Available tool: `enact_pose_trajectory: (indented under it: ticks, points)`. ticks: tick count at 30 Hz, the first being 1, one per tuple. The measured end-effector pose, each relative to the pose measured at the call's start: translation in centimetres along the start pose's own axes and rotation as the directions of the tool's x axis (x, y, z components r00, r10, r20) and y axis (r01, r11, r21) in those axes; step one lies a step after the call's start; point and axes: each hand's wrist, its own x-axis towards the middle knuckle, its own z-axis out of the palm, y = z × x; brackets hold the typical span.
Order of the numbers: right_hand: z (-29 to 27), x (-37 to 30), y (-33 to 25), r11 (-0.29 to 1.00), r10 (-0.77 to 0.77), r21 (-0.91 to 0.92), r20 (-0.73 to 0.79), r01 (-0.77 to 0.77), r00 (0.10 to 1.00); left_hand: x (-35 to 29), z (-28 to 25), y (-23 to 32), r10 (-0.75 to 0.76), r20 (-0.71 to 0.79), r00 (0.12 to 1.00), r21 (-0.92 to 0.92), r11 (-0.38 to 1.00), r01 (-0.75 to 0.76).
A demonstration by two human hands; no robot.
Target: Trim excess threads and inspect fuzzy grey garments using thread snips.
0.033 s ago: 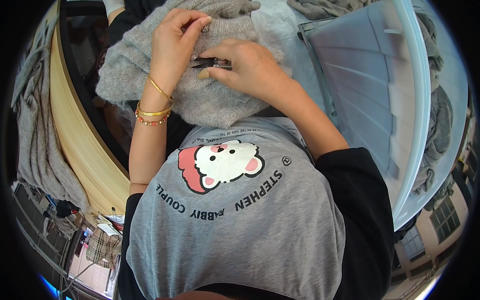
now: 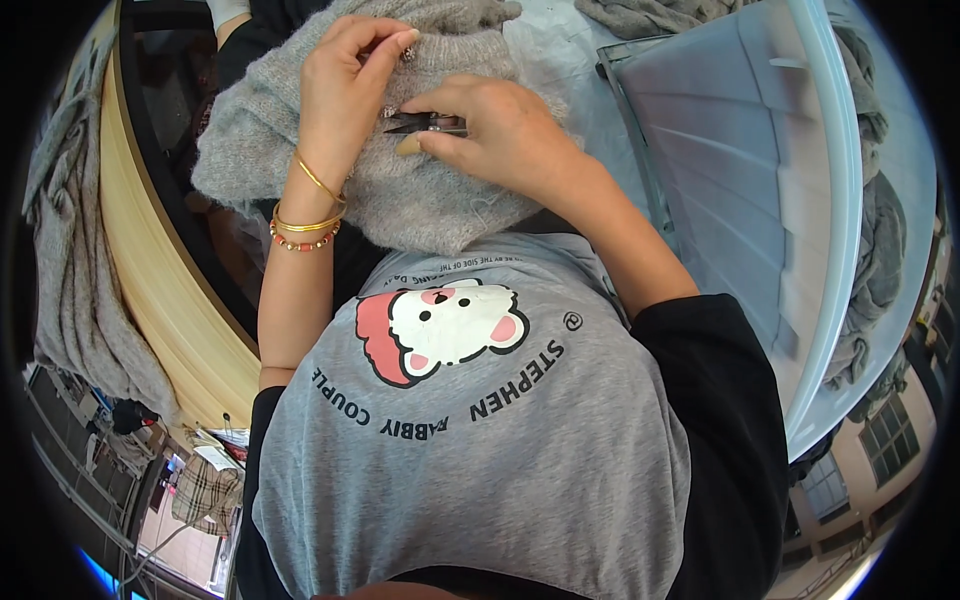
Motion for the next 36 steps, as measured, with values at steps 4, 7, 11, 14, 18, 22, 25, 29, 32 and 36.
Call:
enact_pose_trajectory:
  ticks: [4, 7, 11, 14, 18, 22, 25, 29, 32, 36]
  points:
    - [-1.4, -0.1, -0.1, 0.993, 0.029, 0.115, 0.028, -0.032, 0.999, -0.2, -1.6, 2.7, 0.026, -0.062, 0.998, -0.16, 0.987, -0.036]
    - [-3.4, -0.3, -0.6, 0.98, 0.063, 0.186, 0.051, -0.071, 0.997, -0.8, -2.3, 3.6, -0.053, -0.069, 0.996, -0.299, 0.954, 0.03]
    - [-5.1, -0.4, -0.9, 0.964, 0.047, 0.263, -0.016, -0.041, 0.999, -1.5, -2.9, 3.8, -0.09, -0.044, 0.995, -0.337, 0.939, 0.07]
    - [-5.5, 0.2, -2.2, 0.977, -0.074, 0.191, -0.091, 0.091, 0.993, -2.0, -1.8, 2.0, 0.036, -0.122, 0.992, -0.533, 0.841, -0.096]
    - [-5.0, 0.8, -2.9, 0.998, -0.056, 0.0, -0.196, 0.057, 0.979, -2.7, -1.1, 1.9, -0.01, -0.169, 0.986, -0.554, 0.828, -0.087]
    - [-5.7, 1.0, -4.4, 0.988, -0.155, -0.039, -0.214, 0.15, 0.964, -3.3, -0.9, 2.0, -0.039, -0.143, 0.989, -0.576, 0.816, -0.051]
    - [-5.7, 0.7, -5.0, 0.996, -0.087, -0.014, -0.209, 0.086, 0.974, -3.5, -0.8, 2.1, -0.085, -0.129, 0.988, -0.614, 0.789, -0.012]
    - [-5.8, 0.4, -5.5, 0.971, -0.128, -0.223, -0.196, 0.083, 0.972, -3.6, -0.6, 2.5, -0.139, -0.12, 0.983, -0.647, 0.762, 0.029]
    - [-5.6, 0.4, -5.7, 0.946, -0.156, -0.31, -0.187, 0.092, 0.97, -3.6, -0.6, 2.9, -0.205, -0.103, 0.973, -0.699, 0.711, 0.076]
    - [-5.5, 0.6, -6.5, 0.903, -0.149, -0.421, -0.124, 0.084, 0.981, -3.7, -0.5, 2.9, -0.217, -0.11, 0.97, -0.7, 0.71, 0.08]
